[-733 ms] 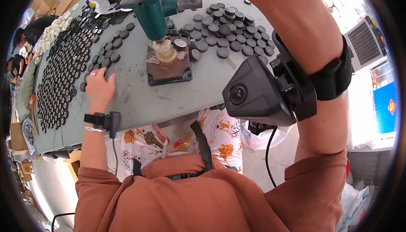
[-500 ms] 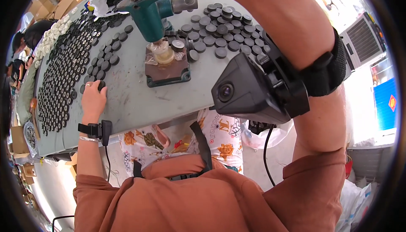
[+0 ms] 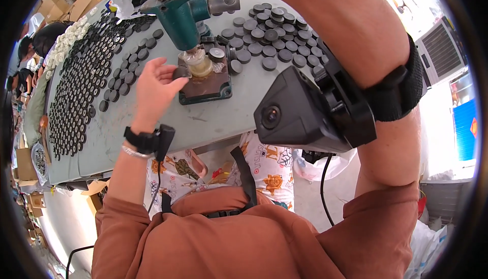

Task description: The person places a black cap and a metal bearing into a press, pulls the lever, and removes the assembled part. After repeating this, the person pours more caps from a bag and sorts through the finished units on the table.

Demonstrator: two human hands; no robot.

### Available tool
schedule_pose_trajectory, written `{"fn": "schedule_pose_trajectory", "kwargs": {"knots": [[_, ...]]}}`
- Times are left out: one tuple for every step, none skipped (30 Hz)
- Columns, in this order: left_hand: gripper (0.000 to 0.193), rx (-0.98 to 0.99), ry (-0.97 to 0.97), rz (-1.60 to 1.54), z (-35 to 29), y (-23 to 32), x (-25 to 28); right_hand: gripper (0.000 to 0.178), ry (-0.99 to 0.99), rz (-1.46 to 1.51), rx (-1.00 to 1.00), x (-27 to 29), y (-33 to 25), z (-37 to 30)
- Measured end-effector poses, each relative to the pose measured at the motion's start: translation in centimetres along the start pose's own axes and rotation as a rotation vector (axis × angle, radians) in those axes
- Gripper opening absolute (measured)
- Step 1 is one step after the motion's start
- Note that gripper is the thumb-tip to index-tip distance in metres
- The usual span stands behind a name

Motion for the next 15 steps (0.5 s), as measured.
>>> {"fn": "schedule_pose_trajectory", "kwargs": {"knots": [[0.060,0.002,0.002,0.003,0.2,0.5,-0.7,0.011,0.001,0.003,0.003,-0.1,0.0,0.0],[0.062,-0.006,-0.005,0.053,0.3,1.1,-1.4,0.011,0.000,0.004,0.003,-0.2,0.0,-0.1],[0.063,-0.014,-0.013,0.104,0.3,1.5,-1.9,0.011,-0.001,0.006,0.002,-0.3,0.0,-0.2],[0.063,-0.012,-0.015,0.103,0.4,1.7,-2.3,0.011,-0.001,0.004,0.003,-0.4,0.1,-0.3],[0.065,-0.042,0.005,0.150,0.4,2.1,-2.5,0.011,0.000,0.002,0.003,-0.4,0.2,-0.4],[0.066,-0.073,0.029,0.199,0.5,2.5,-2.6,0.011,0.000,0.003,0.005,-0.5,0.2,-0.5],[0.066,-0.071,0.030,0.201,0.6,2.4,-2.8,0.011,0.001,0.005,0.007,-0.5,0.2,-0.6],[0.068,-0.054,0.040,0.176,0.7,2.0,-2.9,0.011,0.002,0.006,0.009,-0.5,0.2,-0.6],[0.070,-0.036,0.051,0.152,0.8,1.5,-3.0,0.011,0.003,0.008,0.010,-0.6,0.2,-0.7],[0.070,-0.034,0.052,0.154,1.0,1.4,-3.2,0.011,0.004,0.009,0.013,-0.6,0.1,-0.8],[0.072,-0.033,0.062,0.149,1.1,1.2,-3.3,0.011,0.005,0.010,0.015,-0.7,0.1,-0.9],[0.073,-0.031,0.071,0.143,1.2,1.1,-3.4,0.011,0.005,0.011,0.017,-0.7,0.1,-1.0],[0.073,-0.030,0.071,0.144,1.3,1.0,-3.5,0.011,0.005,0.011,0.019,-0.6,0.0,-1.1],[0.075,-0.031,0.068,0.126,1.3,1.0,-3.6,0.011,0.006,0.010,0.022,-0.6,0.0,-1.2],[0.076,-0.032,0.065,0.109,1.4,0.9,-3.6,0.010,0.006,0.011,0.024,-0.6,-0.1,-1.2]]}}
Point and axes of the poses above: each hand's wrist, its own z-axis towards the middle knuckle, its own x-axis out of the back of the hand, y = z × x, the point moved 9 cm from there along z, towards the middle knuckle, and after that the axes turned 2 degrees about -z, right-handed, at the moved point
